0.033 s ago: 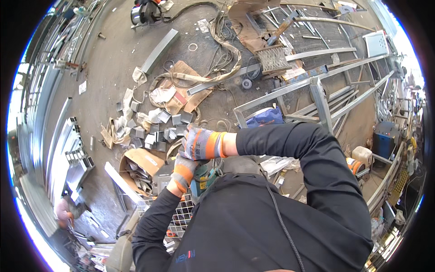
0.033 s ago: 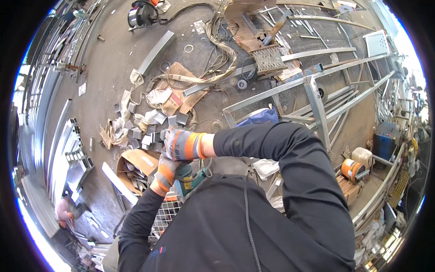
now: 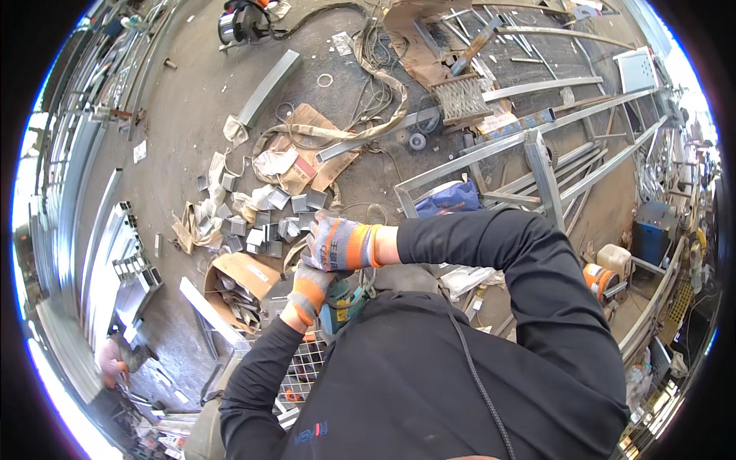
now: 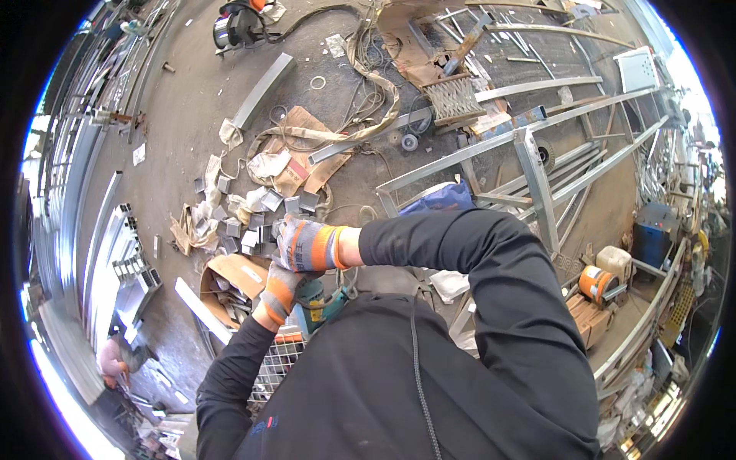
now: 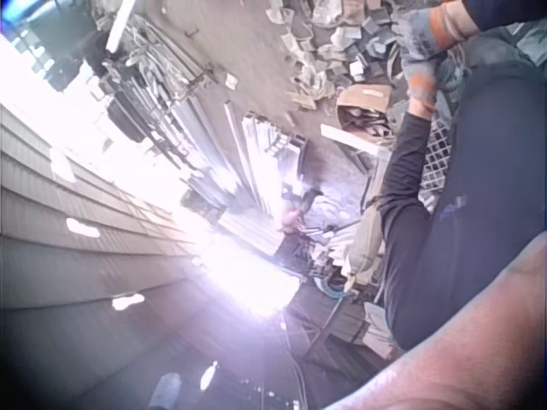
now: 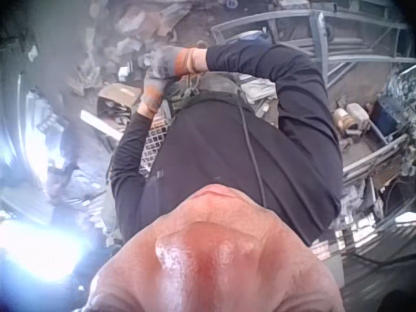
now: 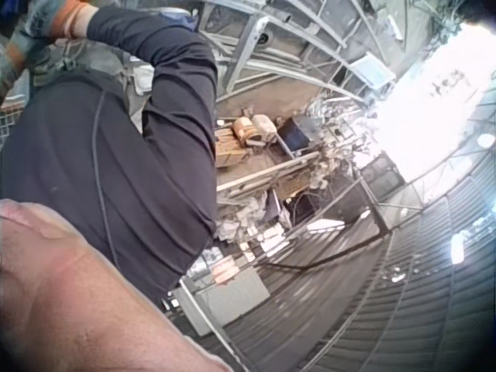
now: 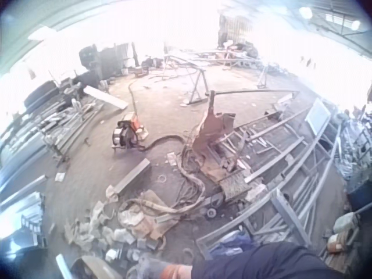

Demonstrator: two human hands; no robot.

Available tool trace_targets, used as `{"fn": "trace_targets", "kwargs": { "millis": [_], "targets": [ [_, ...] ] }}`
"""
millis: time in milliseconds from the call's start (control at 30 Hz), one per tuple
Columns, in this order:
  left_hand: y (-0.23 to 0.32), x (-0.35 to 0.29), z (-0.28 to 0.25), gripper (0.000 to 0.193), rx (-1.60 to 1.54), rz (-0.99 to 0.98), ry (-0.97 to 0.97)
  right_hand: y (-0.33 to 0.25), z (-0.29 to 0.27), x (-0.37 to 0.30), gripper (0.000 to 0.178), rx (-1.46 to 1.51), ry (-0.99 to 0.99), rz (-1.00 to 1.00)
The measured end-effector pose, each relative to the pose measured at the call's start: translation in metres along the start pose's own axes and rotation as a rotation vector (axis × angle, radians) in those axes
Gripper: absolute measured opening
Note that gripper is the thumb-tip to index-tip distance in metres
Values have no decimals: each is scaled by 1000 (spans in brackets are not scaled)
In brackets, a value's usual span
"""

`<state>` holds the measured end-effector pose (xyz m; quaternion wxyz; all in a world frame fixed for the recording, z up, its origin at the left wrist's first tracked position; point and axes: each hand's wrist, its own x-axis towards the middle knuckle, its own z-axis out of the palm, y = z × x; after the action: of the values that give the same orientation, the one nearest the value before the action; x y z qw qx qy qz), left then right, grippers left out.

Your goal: The person assembles a metal frame structure by positioning metal bars, using a corded drill to fasten components, and marking measurements with a tape measure and marker. The person moves around the workshop to retrieve tools and materials, then returns to the frame to continue assembly.

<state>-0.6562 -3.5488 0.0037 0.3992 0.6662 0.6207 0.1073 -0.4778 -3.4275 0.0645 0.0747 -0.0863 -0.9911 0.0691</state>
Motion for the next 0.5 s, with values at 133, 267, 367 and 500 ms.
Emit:
{"fn": "trace_targets", "kwargs": {
  "millis": [133, 267, 367, 500],
  "targets": [
    [15, 56, -41, 45, 86, 142, -147, 56, -8, -9, 15, 117, 125, 2],
    [38, 117, -79, 31, -139, 226, -137, 117, -13, -10, 13, 45, 293, -1],
    [45, 171, -105, 33, -176, 7, -256, 155, -12, 6, 11, 65, 152, 147],
    [37, 234, -146, 39, 85, 14, -339, 197, -20, 40, 17, -76, 0, 264]
  ]
}}
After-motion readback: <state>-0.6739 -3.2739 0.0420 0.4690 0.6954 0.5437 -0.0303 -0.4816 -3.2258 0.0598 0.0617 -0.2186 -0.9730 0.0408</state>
